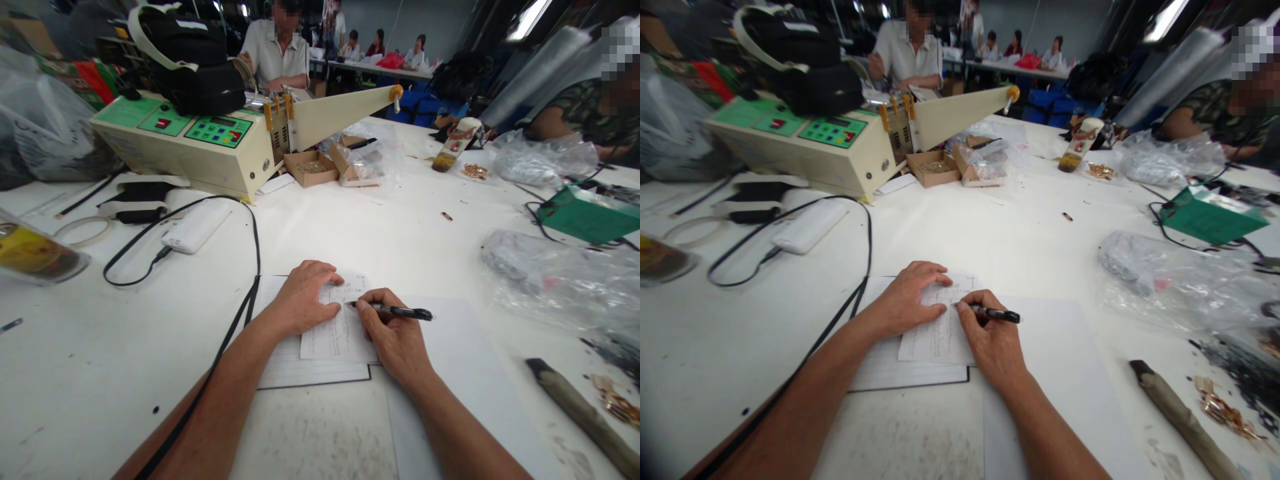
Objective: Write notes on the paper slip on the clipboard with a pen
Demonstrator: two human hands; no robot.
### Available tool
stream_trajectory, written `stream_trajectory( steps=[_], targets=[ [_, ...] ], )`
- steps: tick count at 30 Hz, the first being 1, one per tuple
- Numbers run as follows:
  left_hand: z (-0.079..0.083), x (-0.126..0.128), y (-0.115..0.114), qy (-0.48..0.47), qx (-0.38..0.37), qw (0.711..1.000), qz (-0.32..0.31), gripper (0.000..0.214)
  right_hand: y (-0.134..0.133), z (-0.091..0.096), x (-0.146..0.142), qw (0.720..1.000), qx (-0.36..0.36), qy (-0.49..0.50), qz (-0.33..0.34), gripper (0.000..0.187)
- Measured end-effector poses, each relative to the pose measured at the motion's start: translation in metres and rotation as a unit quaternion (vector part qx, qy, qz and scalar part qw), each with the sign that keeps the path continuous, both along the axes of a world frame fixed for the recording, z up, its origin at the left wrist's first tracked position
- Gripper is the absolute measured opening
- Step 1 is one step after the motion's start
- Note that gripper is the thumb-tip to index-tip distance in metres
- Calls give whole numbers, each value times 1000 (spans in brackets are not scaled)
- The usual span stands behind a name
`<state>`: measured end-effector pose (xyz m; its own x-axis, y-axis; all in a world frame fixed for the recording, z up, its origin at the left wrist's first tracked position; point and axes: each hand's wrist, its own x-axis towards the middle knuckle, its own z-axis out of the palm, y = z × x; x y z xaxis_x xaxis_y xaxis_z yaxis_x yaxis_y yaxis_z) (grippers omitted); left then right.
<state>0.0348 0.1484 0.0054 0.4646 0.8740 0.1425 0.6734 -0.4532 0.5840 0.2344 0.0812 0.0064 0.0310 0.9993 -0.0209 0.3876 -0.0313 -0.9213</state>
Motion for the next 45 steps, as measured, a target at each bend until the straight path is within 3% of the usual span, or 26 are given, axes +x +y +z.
stream_trajectory(
  steps=[35, 45],
  targets=[
    [2, 1, -1, 5, -5, 1000, 2, 38, 0, 0, 0, 1000, -5, 6, 1, 27],
    [2, 2, -1, 6, -11, 1000, 3, 28, 0, -1, 1, 1000, -6, -3, 3, 27]
  ],
)
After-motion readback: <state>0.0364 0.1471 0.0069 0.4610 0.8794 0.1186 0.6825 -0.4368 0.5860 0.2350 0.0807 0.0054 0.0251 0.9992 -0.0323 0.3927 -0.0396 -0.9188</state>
